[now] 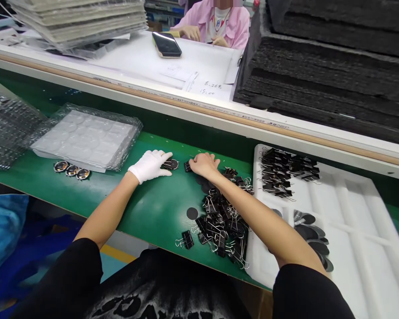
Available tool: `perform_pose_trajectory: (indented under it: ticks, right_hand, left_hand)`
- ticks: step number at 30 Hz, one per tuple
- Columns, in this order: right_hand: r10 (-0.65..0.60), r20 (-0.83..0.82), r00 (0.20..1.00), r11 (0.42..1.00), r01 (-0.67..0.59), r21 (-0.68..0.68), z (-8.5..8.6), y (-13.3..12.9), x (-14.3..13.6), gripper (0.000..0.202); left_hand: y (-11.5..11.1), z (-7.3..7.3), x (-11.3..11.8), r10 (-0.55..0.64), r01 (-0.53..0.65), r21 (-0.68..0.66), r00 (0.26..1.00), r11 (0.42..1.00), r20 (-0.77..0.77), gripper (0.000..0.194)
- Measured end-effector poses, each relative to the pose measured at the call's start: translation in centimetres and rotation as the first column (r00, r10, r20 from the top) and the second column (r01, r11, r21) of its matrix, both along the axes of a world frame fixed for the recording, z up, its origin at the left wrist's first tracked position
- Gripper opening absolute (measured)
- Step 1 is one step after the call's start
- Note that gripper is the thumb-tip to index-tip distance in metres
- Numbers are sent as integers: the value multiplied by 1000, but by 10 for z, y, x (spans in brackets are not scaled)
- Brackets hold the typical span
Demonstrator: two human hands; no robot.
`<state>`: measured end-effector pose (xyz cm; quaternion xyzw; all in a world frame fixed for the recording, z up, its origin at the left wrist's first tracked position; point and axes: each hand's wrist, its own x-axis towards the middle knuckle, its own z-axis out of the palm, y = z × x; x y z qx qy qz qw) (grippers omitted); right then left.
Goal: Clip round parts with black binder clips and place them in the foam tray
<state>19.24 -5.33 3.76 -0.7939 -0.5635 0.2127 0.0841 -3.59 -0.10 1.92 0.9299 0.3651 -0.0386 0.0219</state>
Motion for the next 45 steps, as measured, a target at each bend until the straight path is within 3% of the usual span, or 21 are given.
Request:
perform_pose_trajectory:
  ticks: [2, 5, 10, 16, 26, 34, 37, 39, 41, 43, 45]
  right_hand:
    - [-20, 18, 1000, 997, 19, 73, -3, 9, -4, 39]
    - [-62, 12, 998, 976, 58, 208, -8, 25, -14, 47]
    - [-46, -6, 999, 995, 47, 91, -28, 47, -21, 54]
    - [-75, -19, 997, 993, 77, 90, -52, 48, -2, 61]
    - [-123, -43, 991, 969, 129, 208, -62, 44, 2, 60]
    - [-164, -71, 984, 968, 174, 180, -46, 40, -9, 55]
    - [-213, -190, 958, 959, 242, 146, -29, 42, -5, 55]
    - [-129, -350, 928, 970, 191, 148, -13, 37, 6, 57]
    - [92, -516, 852, 986, -4, 169, 2, 23, 20, 53]
    - [283, -624, 728, 959, -215, 184, 14, 3, 33, 44]
    - [313, -676, 667, 947, -270, 172, 20, -20, 40, 49]
  left_hand:
    - [1, 0, -3, -33, 33, -17, 999, 999, -1, 69]
    - [1, -1, -3, -39, 40, -35, 999, 999, 21, 52]
    - [-3, -3, 4, -52, 60, -99, 995, 993, 86, 44]
    - [-11, -7, 13, -43, 65, -147, 989, 987, 143, 42]
    - [-25, -15, 37, 30, -8, -132, 985, 991, 168, 41]
    - [-28, -19, 39, 44, -26, -94, 980, 995, 196, 46]
    - [-27, -17, 34, 47, -18, -114, 965, 993, 257, 49]
    - [-25, -13, 30, 92, -17, -204, 926, 979, 365, 48]
    - [-24, -7, 27, 210, -5, -384, 844, 923, 493, 41]
    - [-26, 1, 28, 348, 39, -568, 755, 822, 556, 41]
    - [-32, 7, 32, 443, 77, -680, 704, 729, 555, 53]
